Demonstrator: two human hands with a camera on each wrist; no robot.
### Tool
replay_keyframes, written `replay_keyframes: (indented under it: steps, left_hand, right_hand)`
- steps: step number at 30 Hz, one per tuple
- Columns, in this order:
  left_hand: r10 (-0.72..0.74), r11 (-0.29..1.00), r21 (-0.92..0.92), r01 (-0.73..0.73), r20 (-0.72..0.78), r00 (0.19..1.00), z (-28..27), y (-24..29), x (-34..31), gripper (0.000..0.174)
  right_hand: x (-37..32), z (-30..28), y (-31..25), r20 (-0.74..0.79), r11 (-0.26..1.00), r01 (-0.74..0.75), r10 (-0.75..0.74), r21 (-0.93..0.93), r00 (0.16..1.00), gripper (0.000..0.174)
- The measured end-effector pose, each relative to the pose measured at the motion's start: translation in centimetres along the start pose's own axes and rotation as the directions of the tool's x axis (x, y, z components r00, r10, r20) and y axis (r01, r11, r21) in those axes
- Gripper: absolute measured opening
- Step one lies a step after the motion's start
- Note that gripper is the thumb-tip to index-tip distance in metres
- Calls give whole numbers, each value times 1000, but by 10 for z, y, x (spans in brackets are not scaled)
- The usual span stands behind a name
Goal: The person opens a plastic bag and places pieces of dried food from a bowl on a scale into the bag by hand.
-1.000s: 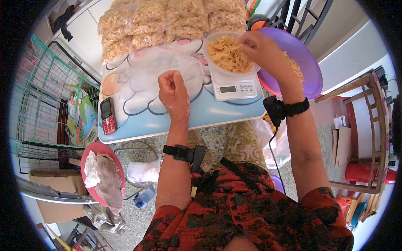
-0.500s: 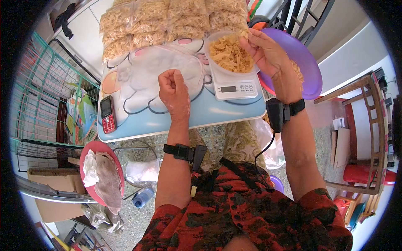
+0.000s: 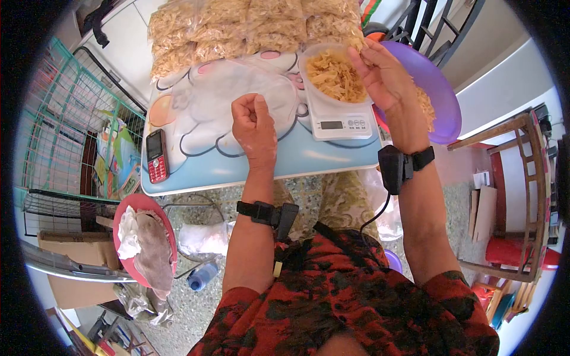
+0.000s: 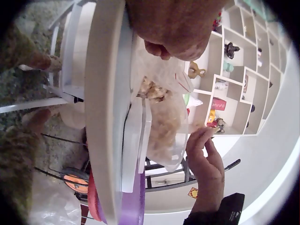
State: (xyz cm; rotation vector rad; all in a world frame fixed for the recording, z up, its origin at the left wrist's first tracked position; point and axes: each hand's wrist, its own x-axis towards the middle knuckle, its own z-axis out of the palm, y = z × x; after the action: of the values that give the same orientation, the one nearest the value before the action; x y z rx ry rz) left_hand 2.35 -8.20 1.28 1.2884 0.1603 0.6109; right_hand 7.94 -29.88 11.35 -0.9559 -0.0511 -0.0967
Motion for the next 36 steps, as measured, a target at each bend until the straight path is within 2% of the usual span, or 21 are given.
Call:
replay_keyframes:
  steps: [6, 9, 12, 15, 16, 18, 19, 21, 22, 28, 31, 34, 36]
  left_hand:
    - [-25, 999, -47, 26, 17, 1000, 1, 5, -1, 15]
    - [-30, 998, -62, 31, 19, 999, 1, 8, -3, 15]
    - [19, 1000, -21, -19, -9, 1000, 1, -3, 0, 15]
    - [-32, 994, -108, 34, 25, 999, 1, 6, -3, 15]
    - [-24, 997, -78, 26, 26, 999, 0, 6, -3, 14]
    - [-11, 1000, -19, 11, 27, 1000, -2, 5, -3, 13]
    - [-1, 1000, -24, 1, 28, 1000, -2, 5, -3, 13]
    - [19, 999, -35, -18, 29, 999, -2, 5, -2, 13]
    - [1, 998, -56, 0, 26, 1000, -3, 5, -3, 14]
    - [-84, 992, -97, 84, 7, 996, -3, 8, -1, 15]
    - [-60, 996, -68, 60, 2, 998, -4, 6, 0, 15]
    - [-37, 999, -19, 37, -14, 999, -5, 6, 0, 16]
    - [-70, 997, -27, 70, 0, 998, -5, 8, 0, 16]
  right_hand:
    - [-4, 1, -3, -2, 997, -47, 47, 63, 999, 23]
    - [-20, 20, -8, -66, 998, -31, 34, 48, 997, 22]
    - [-44, 45, -2, 28, 999, -34, 34, -16, 999, 18]
    - [-56, 66, 29, 190, 992, 30, -6, -123, 982, 13]
    - [-61, 73, 40, 185, 973, 51, -8, -224, 983, 13]
    - [-69, 83, 62, 177, 904, 88, -14, -419, 984, 11]
    - [-68, 82, 74, 225, 793, 242, -137, -559, 965, 11]
    - [-68, 81, 92, 375, 443, 495, -334, -748, 865, 11]
    - [-68, 80, 95, 456, 322, 573, -372, -754, 809, 16]
    - [-72, 72, 98, 632, -1, 658, -281, -753, 722, 20]
    - [-73, 69, 100, 674, -39, 686, -234, -727, 701, 17]
    - [-73, 68, 108, 582, 78, 603, -190, -794, 791, 13]
    - [-70, 68, 108, 554, 27, 559, -103, -829, 826, 14]
